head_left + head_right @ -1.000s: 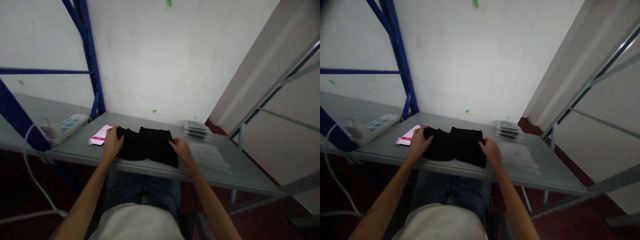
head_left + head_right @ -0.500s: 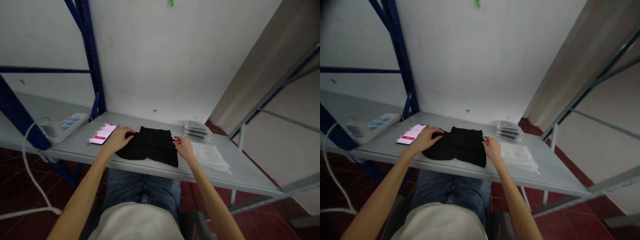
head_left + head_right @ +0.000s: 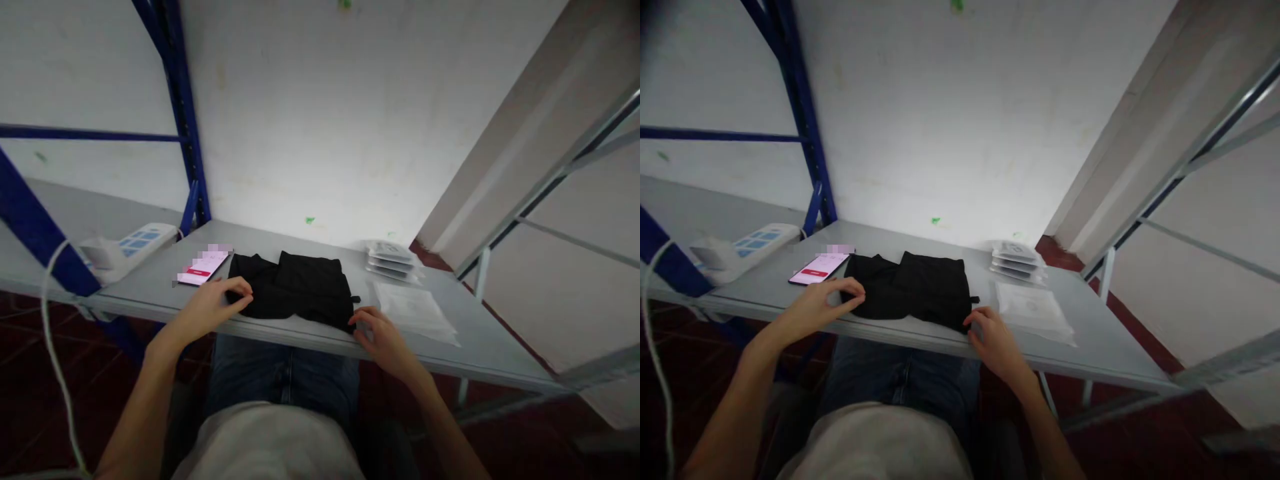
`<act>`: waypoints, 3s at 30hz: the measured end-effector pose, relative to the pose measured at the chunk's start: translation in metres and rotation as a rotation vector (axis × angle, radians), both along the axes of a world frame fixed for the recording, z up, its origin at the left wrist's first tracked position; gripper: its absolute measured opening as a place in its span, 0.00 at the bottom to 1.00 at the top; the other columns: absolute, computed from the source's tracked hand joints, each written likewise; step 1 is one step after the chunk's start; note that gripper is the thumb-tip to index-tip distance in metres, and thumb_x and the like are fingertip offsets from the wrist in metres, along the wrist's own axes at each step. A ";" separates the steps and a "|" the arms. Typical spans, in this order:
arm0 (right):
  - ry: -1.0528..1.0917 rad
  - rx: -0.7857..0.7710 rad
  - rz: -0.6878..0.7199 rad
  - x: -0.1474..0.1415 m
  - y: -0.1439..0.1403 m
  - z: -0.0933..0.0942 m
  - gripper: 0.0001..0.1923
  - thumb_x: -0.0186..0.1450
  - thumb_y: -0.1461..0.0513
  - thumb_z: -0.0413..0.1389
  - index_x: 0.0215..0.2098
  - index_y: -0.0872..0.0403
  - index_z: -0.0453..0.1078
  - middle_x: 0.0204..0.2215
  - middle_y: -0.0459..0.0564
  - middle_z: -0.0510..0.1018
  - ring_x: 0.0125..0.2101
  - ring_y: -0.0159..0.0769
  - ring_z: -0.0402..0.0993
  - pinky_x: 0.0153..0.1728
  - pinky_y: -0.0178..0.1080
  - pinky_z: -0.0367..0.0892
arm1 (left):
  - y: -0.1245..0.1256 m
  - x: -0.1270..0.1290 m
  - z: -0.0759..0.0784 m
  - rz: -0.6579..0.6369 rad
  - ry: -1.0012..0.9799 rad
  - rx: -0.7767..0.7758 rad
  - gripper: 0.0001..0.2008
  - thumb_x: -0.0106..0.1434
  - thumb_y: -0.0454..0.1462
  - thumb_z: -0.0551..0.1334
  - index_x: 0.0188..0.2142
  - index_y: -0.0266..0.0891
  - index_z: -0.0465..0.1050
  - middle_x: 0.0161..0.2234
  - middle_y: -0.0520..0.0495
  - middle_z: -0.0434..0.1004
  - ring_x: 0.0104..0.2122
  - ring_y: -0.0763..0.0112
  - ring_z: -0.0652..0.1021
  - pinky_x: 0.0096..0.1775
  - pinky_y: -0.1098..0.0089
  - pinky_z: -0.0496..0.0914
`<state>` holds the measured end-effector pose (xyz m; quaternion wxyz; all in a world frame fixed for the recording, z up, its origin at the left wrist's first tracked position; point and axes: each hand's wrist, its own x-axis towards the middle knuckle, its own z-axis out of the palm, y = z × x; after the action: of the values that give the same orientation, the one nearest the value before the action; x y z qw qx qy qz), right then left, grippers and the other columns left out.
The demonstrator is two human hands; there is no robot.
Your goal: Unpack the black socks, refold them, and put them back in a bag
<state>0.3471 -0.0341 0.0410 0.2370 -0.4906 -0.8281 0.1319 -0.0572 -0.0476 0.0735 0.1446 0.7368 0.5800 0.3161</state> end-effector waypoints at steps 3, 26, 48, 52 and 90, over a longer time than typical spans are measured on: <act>0.001 0.046 -0.012 -0.009 0.003 0.007 0.05 0.68 0.62 0.58 0.42 0.49 0.76 0.53 0.53 0.75 0.56 0.44 0.73 0.59 0.48 0.68 | 0.017 0.008 -0.001 0.090 -0.017 0.126 0.14 0.66 0.49 0.57 0.40 0.46 0.77 0.40 0.48 0.84 0.42 0.58 0.81 0.50 0.62 0.74; -0.246 0.274 0.045 -0.022 -0.016 -0.022 0.27 0.71 0.69 0.53 0.65 0.46 0.70 0.63 0.55 0.74 0.62 0.48 0.70 0.60 0.54 0.70 | 0.104 -0.029 -0.001 0.092 0.433 0.073 0.10 0.63 0.40 0.59 0.37 0.45 0.79 0.38 0.43 0.83 0.42 0.54 0.80 0.47 0.60 0.71; -0.142 0.100 -0.292 -0.027 0.046 0.002 0.19 0.69 0.66 0.55 0.56 0.47 0.74 0.43 0.49 0.81 0.41 0.41 0.79 0.40 0.38 0.70 | 0.093 -0.006 -0.004 0.021 0.411 0.138 0.26 0.47 0.29 0.64 0.48 0.46 0.75 0.52 0.42 0.78 0.55 0.47 0.76 0.57 0.54 0.70; -0.089 0.090 -0.300 -0.025 0.050 -0.001 0.17 0.69 0.66 0.55 0.54 0.46 0.75 0.42 0.47 0.81 0.39 0.39 0.79 0.40 0.38 0.69 | 0.100 -0.016 -0.001 0.034 0.393 0.061 0.24 0.50 0.30 0.61 0.48 0.47 0.73 0.47 0.45 0.82 0.50 0.52 0.80 0.52 0.58 0.72; 0.515 -0.052 -0.381 -0.046 0.145 0.004 0.12 0.71 0.56 0.51 0.48 0.53 0.71 0.32 0.49 0.85 0.28 0.35 0.83 0.33 0.35 0.74 | 0.148 0.048 0.025 -0.144 0.155 0.082 0.11 0.64 0.39 0.59 0.41 0.42 0.79 0.36 0.48 0.81 0.35 0.64 0.80 0.43 0.66 0.72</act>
<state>0.3007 0.1114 0.0451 0.4465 -0.5931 -0.6307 0.2261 -0.0090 0.1009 0.0984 0.0914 0.8040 0.5217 0.2703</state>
